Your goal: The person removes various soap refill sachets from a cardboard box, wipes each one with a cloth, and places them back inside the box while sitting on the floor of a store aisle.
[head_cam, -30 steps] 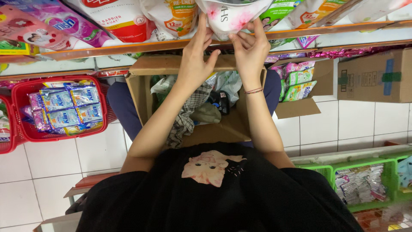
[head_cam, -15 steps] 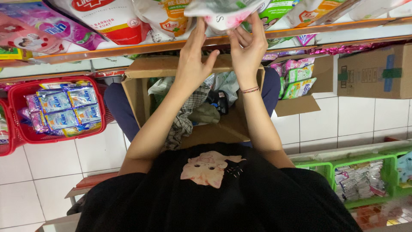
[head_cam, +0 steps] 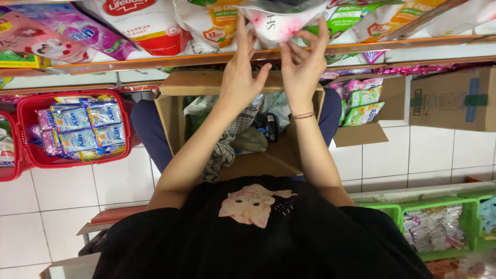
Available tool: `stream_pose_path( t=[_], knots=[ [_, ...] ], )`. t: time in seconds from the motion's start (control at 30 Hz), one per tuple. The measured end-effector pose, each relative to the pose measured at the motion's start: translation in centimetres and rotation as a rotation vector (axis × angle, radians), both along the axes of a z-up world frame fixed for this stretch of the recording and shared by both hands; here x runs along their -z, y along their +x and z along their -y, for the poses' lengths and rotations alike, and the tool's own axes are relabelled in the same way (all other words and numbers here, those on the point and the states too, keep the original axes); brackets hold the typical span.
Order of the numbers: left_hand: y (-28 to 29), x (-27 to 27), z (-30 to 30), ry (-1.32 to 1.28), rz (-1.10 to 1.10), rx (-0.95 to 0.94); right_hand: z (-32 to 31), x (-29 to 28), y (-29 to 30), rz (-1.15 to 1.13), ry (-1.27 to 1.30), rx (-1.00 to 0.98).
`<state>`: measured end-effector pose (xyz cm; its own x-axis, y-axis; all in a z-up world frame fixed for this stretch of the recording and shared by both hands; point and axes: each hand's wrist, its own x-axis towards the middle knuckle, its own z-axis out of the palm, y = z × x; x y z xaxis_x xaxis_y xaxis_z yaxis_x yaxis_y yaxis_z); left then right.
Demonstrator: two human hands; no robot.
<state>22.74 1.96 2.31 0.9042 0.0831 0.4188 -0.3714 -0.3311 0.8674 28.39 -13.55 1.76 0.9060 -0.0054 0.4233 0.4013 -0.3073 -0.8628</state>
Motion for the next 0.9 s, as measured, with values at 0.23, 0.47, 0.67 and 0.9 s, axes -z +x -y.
stream_pose_path(
  t=[0.23, 0.47, 0.67, 0.9],
  knots=[
    [-0.1, 0.1, 0.1, 0.195, 0.052, -0.021, -0.1, -0.7, -0.5, 0.080, 0.006, -0.010],
    [-0.4, -1.1, 0.5, 0.223, 0.169, -0.101, -0.2, -0.4, -0.3, 0.187, -0.086, 0.055],
    [-3.0, -0.7, 0.6, 0.118, 0.310, -0.058, 0.1, 0.3, -0.6, 0.229, -0.065, 0.028],
    [-10.9, 4.3, 0.0, 0.448, 0.188, -0.058, 1.5, 1.7, -2.2, 0.353, 0.205, -0.087]
  ],
)
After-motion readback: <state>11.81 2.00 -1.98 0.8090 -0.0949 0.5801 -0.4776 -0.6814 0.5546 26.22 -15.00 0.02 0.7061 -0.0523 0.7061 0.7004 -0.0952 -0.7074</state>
